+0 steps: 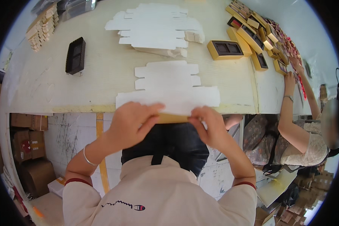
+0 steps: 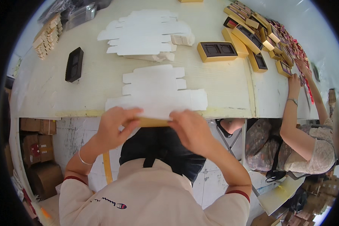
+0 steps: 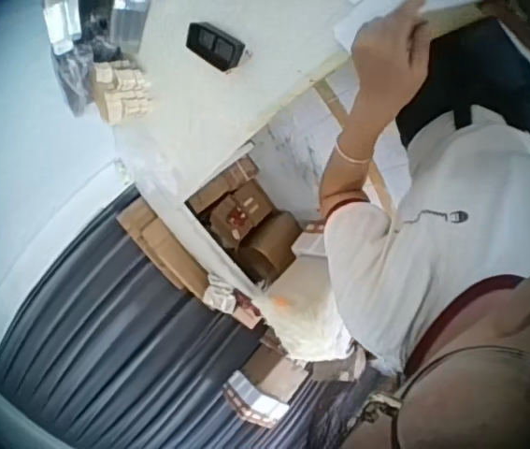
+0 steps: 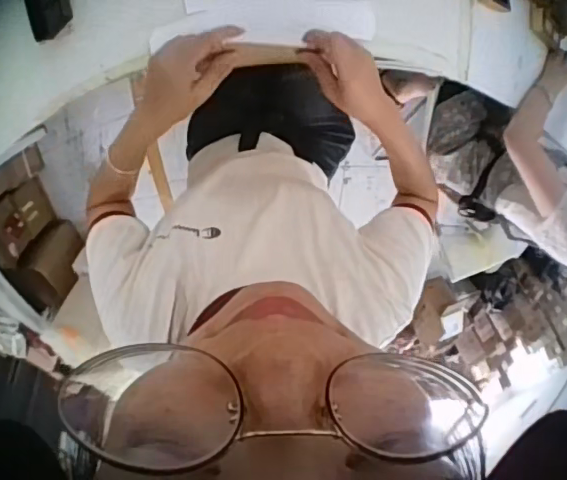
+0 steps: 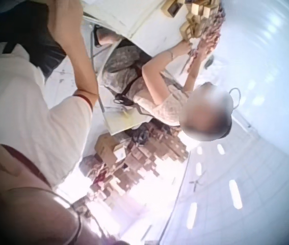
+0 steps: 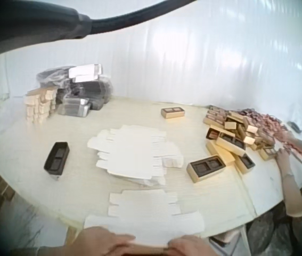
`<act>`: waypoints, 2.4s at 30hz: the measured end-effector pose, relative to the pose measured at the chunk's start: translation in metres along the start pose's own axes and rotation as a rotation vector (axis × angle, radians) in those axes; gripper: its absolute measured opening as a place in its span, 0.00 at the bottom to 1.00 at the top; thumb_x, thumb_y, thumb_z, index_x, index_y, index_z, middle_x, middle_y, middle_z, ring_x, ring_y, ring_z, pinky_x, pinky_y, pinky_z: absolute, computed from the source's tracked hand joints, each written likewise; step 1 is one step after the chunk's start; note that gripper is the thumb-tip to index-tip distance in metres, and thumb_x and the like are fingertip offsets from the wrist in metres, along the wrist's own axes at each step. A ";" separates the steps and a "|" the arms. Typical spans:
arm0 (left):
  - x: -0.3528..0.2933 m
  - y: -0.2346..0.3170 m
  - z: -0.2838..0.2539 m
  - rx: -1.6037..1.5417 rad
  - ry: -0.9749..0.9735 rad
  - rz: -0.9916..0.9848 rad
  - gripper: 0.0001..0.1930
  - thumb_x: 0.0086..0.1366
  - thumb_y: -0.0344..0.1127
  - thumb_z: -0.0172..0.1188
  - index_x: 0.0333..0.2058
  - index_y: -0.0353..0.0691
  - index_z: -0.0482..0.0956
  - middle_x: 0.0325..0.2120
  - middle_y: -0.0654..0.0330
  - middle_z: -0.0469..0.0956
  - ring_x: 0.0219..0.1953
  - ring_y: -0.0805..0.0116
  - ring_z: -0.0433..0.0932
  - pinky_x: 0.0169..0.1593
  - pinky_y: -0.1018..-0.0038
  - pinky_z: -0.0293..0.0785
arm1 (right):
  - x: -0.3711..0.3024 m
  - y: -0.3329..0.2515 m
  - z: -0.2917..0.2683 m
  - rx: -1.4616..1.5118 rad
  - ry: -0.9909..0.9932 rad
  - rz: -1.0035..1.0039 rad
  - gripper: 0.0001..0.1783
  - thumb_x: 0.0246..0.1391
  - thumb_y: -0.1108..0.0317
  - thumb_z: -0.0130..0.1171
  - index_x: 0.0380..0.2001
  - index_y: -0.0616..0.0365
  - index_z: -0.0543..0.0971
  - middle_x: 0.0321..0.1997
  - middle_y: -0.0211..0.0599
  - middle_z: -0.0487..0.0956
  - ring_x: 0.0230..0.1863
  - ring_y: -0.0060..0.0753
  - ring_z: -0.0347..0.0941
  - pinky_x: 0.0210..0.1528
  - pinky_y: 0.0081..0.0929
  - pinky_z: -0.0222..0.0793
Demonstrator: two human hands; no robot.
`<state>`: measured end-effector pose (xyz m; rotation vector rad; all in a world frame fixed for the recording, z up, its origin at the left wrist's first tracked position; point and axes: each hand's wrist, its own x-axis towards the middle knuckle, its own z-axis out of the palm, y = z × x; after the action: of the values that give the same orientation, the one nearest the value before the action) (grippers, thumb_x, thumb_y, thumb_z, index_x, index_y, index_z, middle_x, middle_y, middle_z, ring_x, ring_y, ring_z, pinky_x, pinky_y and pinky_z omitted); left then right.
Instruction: The person folds flat white cardboard pieces into small rectangular boxes. They insert a black plastic tray into each assembled box and place the finished units on the table. The person repeats this process multiple times.
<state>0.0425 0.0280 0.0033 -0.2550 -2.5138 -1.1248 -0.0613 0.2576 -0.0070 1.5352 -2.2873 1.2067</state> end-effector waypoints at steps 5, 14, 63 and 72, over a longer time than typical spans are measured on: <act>0.013 -0.006 0.004 0.335 0.017 0.080 0.15 0.53 0.28 0.66 0.41 0.41 0.79 0.41 0.59 0.75 0.37 0.58 0.73 0.42 0.67 0.70 | 0.014 0.009 0.007 -0.389 0.036 -0.215 0.17 0.44 0.73 0.64 0.40 0.59 0.76 0.43 0.42 0.73 0.42 0.45 0.71 0.42 0.36 0.69; 0.004 -0.010 0.014 0.320 -0.042 0.191 0.07 0.54 0.30 0.65 0.33 0.39 0.80 0.33 0.60 0.74 0.35 0.58 0.73 0.43 0.64 0.68 | 0.011 0.009 0.009 -0.288 -0.147 -0.177 0.13 0.43 0.71 0.62 0.35 0.62 0.75 0.40 0.39 0.72 0.43 0.41 0.70 0.44 0.34 0.67; 0.051 -0.029 -0.014 0.172 -0.366 0.139 0.11 0.50 0.25 0.61 0.35 0.39 0.79 0.45 0.61 0.76 0.41 0.59 0.70 0.46 0.69 0.71 | 0.041 0.006 0.039 -0.215 0.009 -0.261 0.10 0.45 0.66 0.65 0.28 0.58 0.75 0.31 0.35 0.71 0.33 0.37 0.69 0.34 0.31 0.67; 0.049 -0.026 -0.017 0.184 -0.435 0.078 0.12 0.50 0.27 0.63 0.36 0.38 0.78 0.49 0.60 0.74 0.43 0.58 0.70 0.48 0.66 0.69 | 0.017 -0.004 0.033 -0.311 -0.048 -0.342 0.10 0.45 0.67 0.63 0.28 0.59 0.75 0.30 0.33 0.68 0.31 0.34 0.66 0.34 0.30 0.65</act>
<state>-0.0057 -0.0014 0.0157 -0.5974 -2.9311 -0.8731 -0.0559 0.2224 -0.0190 1.7482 -2.0067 0.6990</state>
